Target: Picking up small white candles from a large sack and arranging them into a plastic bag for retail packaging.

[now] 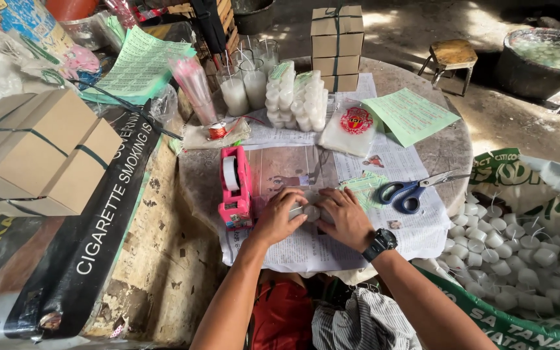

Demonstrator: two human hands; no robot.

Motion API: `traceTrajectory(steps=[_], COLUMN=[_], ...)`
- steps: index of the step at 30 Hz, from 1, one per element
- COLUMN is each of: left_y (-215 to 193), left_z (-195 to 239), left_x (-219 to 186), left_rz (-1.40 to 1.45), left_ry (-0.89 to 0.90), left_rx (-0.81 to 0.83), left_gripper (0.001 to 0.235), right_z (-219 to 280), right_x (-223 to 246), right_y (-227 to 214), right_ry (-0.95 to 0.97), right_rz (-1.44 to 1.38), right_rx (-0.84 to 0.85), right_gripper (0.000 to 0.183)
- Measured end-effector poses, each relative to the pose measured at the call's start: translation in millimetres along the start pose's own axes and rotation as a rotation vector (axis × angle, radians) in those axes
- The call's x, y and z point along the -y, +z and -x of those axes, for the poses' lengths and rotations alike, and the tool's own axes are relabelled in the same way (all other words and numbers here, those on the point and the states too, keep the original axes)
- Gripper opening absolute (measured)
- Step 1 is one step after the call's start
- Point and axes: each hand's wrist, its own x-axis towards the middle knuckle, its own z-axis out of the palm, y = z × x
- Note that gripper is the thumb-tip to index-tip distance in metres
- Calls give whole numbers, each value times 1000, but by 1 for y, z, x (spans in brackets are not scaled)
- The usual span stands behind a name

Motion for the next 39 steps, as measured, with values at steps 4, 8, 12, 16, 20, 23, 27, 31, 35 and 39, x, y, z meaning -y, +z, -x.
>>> traceTrajectory(steps=[4, 8, 12, 16, 20, 23, 27, 31, 35, 39], left_y=[2, 1, -7, -5, 23, -2, 0, -3, -3, -7], left_z=[-2, 3, 23, 54, 66, 67, 76, 81, 82, 87], left_x=[-7, -20, -17, -27, 16, -8, -5, -14, -5, -5], left_rz=[-178, -198, -223, -431, -623, -486, -491, -452, -458, -503], left_ry=[54, 61, 81, -311, -231, -179, -126, -176, -192, -211], left_rx=[-113, -228, -557, -402, -539, -516, -513, -436, -422, -375], left_gripper=[18, 22, 19, 33, 10, 6, 3, 4, 5, 8], right_z=[0, -4, 1, 30, 58, 69, 63, 52, 43, 59], right_x=[4, 8, 4, -28, -44, -49, -28, -14, -16, -38], right_y=[-1, -2, -28, -35, -36, -43, -70, -74, -49, -31], right_ry=[33, 41, 86, 144, 114, 118, 110, 164, 116, 142], right_rz=[50, 119, -28, 3, 213, 305, 315, 211, 82, 216], right_rx=[-60, -111, -150, -149, 20, -11, -28, -106, -79, -84], right_gripper=[38, 28, 30, 35, 28, 14, 10, 17, 25, 22])
